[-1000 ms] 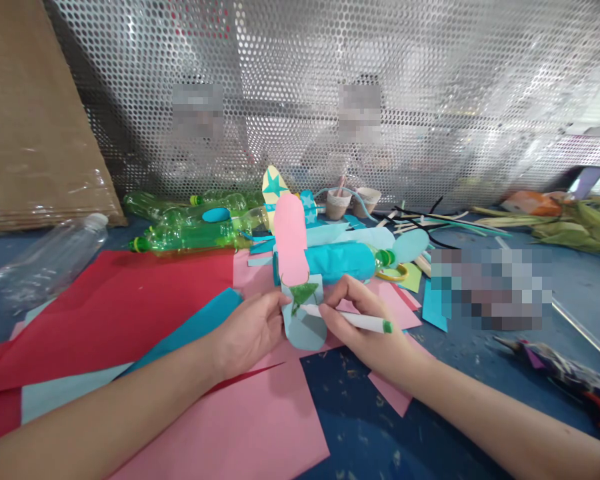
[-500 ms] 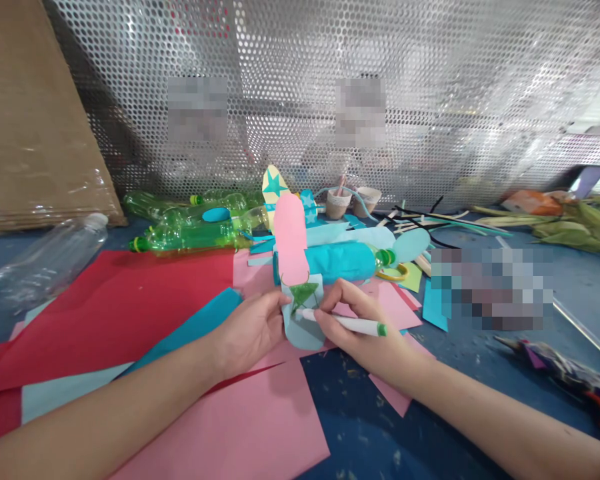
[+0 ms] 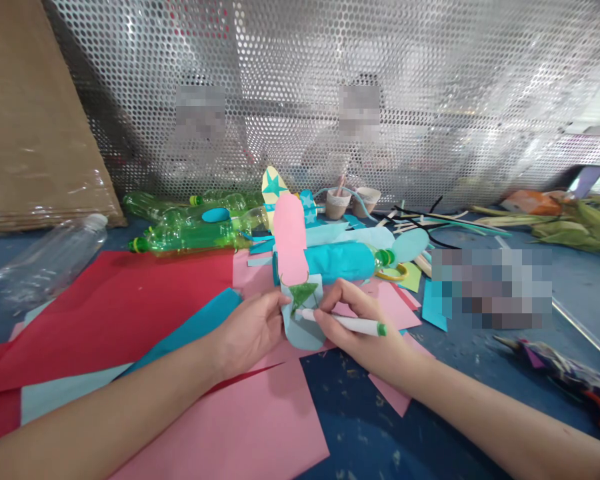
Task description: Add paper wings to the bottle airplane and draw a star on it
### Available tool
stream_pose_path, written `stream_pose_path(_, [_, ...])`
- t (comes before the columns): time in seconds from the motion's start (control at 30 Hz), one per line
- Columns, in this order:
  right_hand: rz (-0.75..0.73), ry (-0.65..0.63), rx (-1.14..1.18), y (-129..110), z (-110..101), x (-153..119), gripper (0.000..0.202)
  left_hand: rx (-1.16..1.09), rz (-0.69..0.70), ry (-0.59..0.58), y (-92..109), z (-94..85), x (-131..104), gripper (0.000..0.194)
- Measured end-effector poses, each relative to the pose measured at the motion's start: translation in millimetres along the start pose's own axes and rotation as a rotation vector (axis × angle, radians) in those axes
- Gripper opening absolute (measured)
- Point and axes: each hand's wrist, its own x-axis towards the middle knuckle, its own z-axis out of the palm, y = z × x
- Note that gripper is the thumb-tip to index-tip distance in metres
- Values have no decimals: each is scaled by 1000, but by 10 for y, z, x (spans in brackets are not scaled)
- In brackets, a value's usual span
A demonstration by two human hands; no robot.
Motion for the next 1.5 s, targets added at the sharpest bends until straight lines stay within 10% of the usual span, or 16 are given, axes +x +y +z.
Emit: stream_pose_path(1.5, [-21,57,18,18,-4,8,18,-16,10,-15,-14,-36,14,31])
